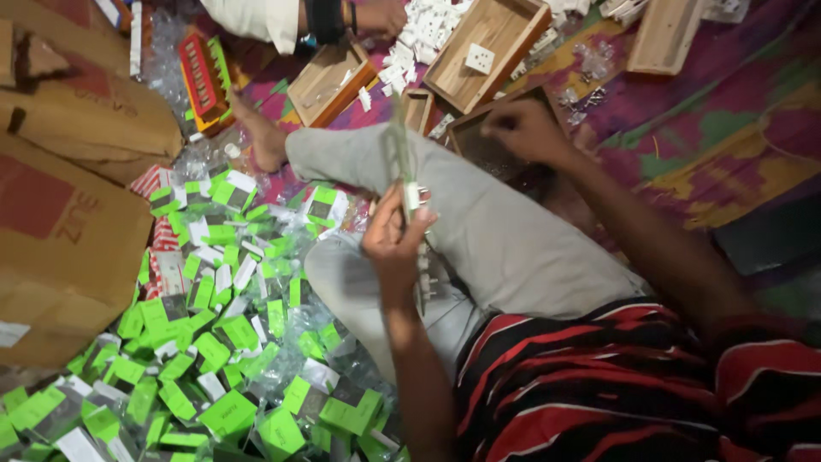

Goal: The person sits on the floor and assembles a green power strip by inserting white socket modules into the frame. They handle the components by hand, aligning and pressing each socket into place, and occasionally flip the strip to check the fit.

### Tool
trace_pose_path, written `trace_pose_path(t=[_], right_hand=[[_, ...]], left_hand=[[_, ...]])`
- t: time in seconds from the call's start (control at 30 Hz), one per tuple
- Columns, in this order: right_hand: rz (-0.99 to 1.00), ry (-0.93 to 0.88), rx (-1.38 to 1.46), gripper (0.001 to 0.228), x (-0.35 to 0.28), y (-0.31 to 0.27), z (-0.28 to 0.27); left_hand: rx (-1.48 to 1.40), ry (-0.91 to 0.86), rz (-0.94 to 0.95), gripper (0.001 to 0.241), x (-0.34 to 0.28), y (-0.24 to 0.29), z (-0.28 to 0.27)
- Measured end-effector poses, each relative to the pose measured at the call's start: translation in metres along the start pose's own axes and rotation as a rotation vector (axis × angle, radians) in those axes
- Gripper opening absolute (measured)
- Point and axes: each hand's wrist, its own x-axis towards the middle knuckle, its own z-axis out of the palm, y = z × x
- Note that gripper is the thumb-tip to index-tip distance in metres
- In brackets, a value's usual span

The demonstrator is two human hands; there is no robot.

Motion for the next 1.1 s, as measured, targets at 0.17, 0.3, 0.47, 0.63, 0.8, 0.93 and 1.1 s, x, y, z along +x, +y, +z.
trace_pose_path(t=[0.17,0.3,0.47,0.63,0.8,0.93,1.1], right_hand=[[-0.142,-0.354,-0.386,0.030,0.024,0.012,0.026],[0.005,-0.481,-0.509,0.027,0.043,0.013,0.044],[0.016,-0.386,-0.529,0.031,0.046,0.037,0.061],[-0.174,-0.173,-0.411,0.030,0.046,0.054,0.065],[0.100,-0.452,-0.555,0.025,0.034,0.043,0.053],[0.163,-0.482,-0.699,0.019,0.018,0.032,0.055],[0.134,-0.618,-0.717,0.022,0.027,0.018,0.053]], left_hand=[[-0.221,-0.049,-0.103,0.040,-0.004,0.007,-0.001],[-0.239,0.004,-0.137,0.040,0.000,0.005,0.006],[-0.292,-0.001,-0.165,0.039,0.002,0.002,0.002],[-0.299,0.014,-0.183,0.039,0.001,-0.001,0.002],[-0.310,0.049,-0.221,0.037,0.002,0.002,0.001],[-0.295,0.043,-0.230,0.036,0.002,0.003,0.003],[-0.293,0.070,-0.239,0.035,0.001,0.008,0.009]])
